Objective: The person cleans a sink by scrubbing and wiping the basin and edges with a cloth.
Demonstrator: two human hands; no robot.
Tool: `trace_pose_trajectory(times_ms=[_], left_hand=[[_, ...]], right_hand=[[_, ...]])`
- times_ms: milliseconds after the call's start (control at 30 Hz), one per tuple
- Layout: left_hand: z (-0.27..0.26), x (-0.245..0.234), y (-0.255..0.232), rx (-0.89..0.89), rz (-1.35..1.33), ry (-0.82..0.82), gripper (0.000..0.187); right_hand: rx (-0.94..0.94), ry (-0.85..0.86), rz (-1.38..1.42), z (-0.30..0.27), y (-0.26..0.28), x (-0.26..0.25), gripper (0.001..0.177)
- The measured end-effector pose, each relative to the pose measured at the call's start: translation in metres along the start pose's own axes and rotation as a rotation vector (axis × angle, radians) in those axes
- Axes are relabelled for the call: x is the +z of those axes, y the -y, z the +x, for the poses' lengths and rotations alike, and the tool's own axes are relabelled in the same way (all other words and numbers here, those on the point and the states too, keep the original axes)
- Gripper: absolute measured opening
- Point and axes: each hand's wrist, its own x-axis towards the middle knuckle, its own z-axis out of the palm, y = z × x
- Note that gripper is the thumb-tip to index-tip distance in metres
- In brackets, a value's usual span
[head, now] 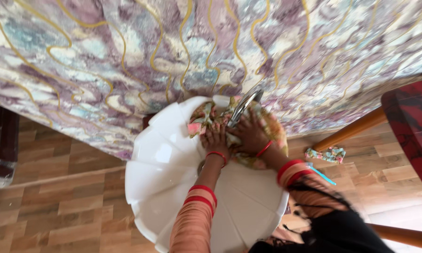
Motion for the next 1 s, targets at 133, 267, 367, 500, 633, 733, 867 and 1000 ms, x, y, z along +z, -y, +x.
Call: trace_pose_trajectory(times_ms=[133, 267, 367, 500, 633, 733, 867, 1000], left_hand=[[-0.024, 0.004, 0.025, 0.038, 0.121, 0.129, 0.117], [-0.100, 0.030, 0.046, 0.129, 0.179, 0.387, 0.125], [-0.166, 0.039, 0.056, 0.127, 0.109, 0.445, 0.129], [-0.230, 0.036, 0.072, 0.065, 0.126, 0.678, 0.127], [-0.245, 0.022, 0.105, -0.040, 0.150, 0.613, 0.131], [-0.215, 0.021, 0.132, -0.116, 0.331, 0.386, 0.139], [-0.117, 0.007, 0.185, -0.194, 0.545, 0.122, 0.126], [-0.065, -0.035, 0.210, -0.179, 0.742, -0.025, 0.102]], right_hand=[[-0.030, -0.123, -0.070, -0.002, 0.041, 0.037, 0.097], [-0.179, -0.011, 0.106, -0.046, 0.101, 0.067, 0.093], [-0.311, 0.411, 0.150, -0.067, 0.138, 0.073, 0.104], [-0.599, 0.498, 0.251, -0.087, 0.189, 0.087, 0.116], [-0.780, 0.467, 0.304, -0.066, 0.208, 0.062, 0.095], [-0.693, 0.351, 0.179, -0.007, 0.208, 0.029, 0.103], [-0.464, 0.104, -0.031, 0.075, 0.202, 0.005, 0.121], [-0.268, -0.015, 0.050, 0.135, 0.192, 0.008, 0.110]])
